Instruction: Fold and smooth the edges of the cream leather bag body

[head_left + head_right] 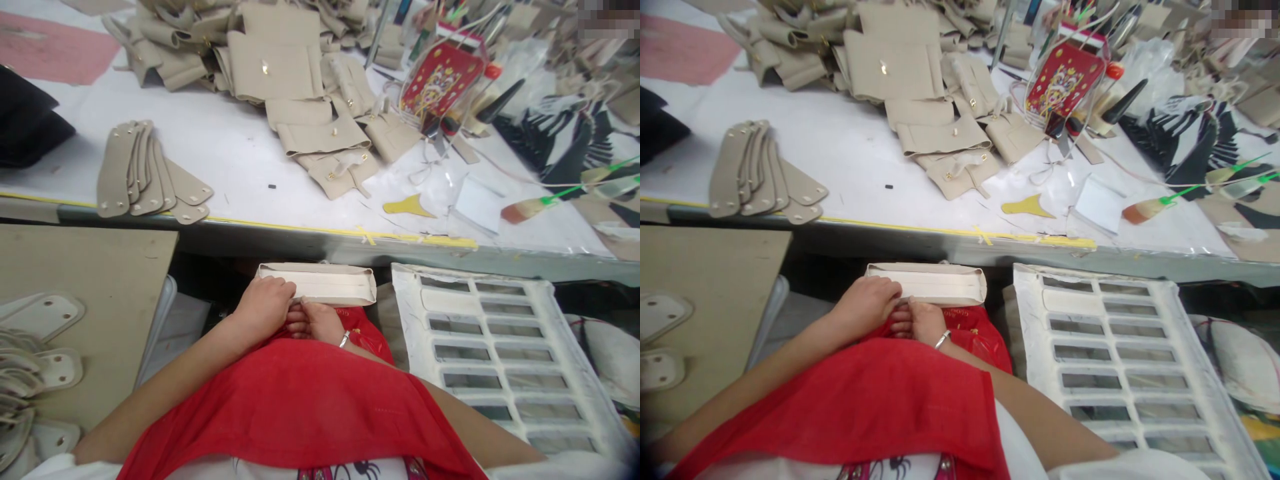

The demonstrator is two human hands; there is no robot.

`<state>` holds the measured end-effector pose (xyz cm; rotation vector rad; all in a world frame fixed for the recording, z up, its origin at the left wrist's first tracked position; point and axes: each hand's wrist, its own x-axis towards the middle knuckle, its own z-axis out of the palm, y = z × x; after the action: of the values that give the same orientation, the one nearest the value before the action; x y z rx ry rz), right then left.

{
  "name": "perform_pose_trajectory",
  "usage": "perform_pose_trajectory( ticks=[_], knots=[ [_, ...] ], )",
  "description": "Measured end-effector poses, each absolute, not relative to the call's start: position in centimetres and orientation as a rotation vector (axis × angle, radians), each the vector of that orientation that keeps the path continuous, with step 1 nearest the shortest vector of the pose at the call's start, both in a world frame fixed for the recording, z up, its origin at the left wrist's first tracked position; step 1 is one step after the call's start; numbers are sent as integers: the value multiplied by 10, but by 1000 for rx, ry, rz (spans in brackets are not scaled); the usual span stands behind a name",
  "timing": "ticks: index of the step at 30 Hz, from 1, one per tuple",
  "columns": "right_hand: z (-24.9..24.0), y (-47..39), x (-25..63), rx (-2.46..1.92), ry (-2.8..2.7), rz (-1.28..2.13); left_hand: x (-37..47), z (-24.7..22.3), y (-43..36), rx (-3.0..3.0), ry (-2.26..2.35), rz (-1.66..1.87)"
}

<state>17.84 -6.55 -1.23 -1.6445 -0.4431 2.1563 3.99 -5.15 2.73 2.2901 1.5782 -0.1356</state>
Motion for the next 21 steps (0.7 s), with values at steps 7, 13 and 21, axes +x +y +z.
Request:
perform_pose_trajectory(
  ticks=[7, 13, 21],
  knots=[
    [-17, -67, 163, -1615, -483, 2204, 23, 27, -57, 2295, 1674, -120],
    [-10, -64, 143, -1693, -483, 2185, 7, 22, -63, 2249, 1757, 26],
    [-24, -68, 121, -1570, -616, 2262, -11, 9, -66, 2112, 1714, 252]
  ],
)
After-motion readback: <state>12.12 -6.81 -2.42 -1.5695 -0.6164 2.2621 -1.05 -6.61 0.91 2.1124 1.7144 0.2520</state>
